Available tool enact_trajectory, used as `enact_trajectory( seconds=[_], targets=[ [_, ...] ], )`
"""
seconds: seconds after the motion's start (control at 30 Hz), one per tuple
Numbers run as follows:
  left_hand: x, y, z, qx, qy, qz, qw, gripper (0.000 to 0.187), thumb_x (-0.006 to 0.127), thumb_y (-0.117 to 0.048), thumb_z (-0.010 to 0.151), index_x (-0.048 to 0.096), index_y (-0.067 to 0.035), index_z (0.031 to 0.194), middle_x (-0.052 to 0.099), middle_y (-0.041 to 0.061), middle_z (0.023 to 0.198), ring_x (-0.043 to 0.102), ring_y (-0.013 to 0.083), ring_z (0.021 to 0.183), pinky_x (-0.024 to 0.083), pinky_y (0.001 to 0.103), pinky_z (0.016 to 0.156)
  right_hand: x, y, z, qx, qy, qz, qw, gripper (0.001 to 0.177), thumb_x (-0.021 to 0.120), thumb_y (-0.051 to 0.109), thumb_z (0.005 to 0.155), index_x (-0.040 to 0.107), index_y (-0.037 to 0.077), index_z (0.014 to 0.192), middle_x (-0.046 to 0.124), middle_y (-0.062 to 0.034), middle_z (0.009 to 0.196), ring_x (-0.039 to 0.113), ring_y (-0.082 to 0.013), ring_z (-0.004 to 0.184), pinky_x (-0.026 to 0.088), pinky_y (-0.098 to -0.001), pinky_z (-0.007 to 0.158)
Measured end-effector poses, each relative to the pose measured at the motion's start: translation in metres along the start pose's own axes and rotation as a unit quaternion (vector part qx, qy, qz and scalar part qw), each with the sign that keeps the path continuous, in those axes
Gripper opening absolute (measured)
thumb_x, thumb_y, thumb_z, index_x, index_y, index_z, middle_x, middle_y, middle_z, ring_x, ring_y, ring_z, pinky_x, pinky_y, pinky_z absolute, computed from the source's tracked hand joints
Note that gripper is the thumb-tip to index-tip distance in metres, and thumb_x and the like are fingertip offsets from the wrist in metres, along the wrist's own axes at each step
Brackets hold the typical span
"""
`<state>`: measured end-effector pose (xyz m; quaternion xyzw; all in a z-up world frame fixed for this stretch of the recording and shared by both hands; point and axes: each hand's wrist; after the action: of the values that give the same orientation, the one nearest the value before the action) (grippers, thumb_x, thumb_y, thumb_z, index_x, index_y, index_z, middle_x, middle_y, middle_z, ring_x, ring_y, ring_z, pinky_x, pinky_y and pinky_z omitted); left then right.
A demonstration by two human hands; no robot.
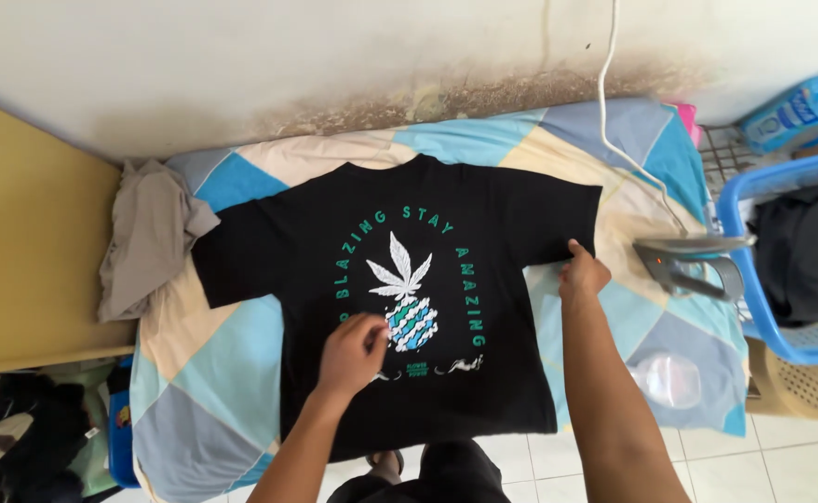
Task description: Ironing and folding a black t-shirt on a bed using a steam iron and spray bottle
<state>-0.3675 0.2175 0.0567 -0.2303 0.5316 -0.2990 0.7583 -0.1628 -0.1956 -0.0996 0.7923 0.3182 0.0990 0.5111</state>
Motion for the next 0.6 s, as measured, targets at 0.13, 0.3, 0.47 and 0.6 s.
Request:
enact_trajectory(
  seconds=[0.13,0.3,0.47,0.6],
  targets=[
    [0.058,-0.018,0.058,-0.032,0.009,-0.070,0.997,0.009,0.078,-0.029,0.087,0.078,-0.023,0.093,0.076,-0.005,0.082,0.072,0.0180,0.076,0.060,0.030,0.067,0.016,0.001,0.020,-0.020,0.022,0.005,1.000,0.081,0.087,0.030,0.076,0.052,0.004,0.144,0.064,-0.0217,0.118,0.069,-0.0303,0.095,0.061,-0.0496,0.068],
    [0.137,-0.013,0.120,-0.335,0.027,-0.555,0.761,0.051,0.064,-0.028,0.100,0.053,-0.013,0.148,0.052,0.013,0.155,0.043,0.0261,0.145,0.036,0.050,0.117,0.034,0.039,-0.089,-0.502,0.321,0.013,0.803,0.018,0.065,0.002,0.076,0.059,0.001,0.092,0.059,-0.0319,0.124,0.054,-0.0498,0.125,0.038,-0.0578,0.109],
    [0.162,0.006,0.138,-0.402,0.033,-0.712,0.575,0.070,0.063,-0.071,0.090,0.061,-0.018,0.135,0.064,0.006,0.122,0.059,0.0267,0.096,0.054,0.042,0.086,0.020,0.101,-0.213,-0.527,0.548,-0.098,0.643,0.032,0.077,0.016,0.077,0.061,0.010,0.104,0.053,-0.0232,0.145,0.051,-0.0508,0.130,0.033,-0.0622,0.113],
    [0.164,0.038,0.139,-0.525,-0.073,-0.564,0.633,0.057,0.094,-0.020,0.079,0.064,-0.001,0.124,0.074,0.026,0.108,0.075,0.0406,0.091,0.062,0.054,0.081,-0.041,0.099,-0.233,-0.419,0.576,-0.196,0.674,0.014,0.077,0.022,0.084,0.066,0.019,0.075,0.066,0.0001,0.077,0.070,-0.0258,0.074,0.056,-0.0379,0.076]
  ],
)
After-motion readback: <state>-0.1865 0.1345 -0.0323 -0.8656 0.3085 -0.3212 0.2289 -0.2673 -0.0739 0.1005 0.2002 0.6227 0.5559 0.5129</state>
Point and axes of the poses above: each hand's wrist, its own z-axis towards the middle knuckle, its own x-axis out of the palm, y = z × x
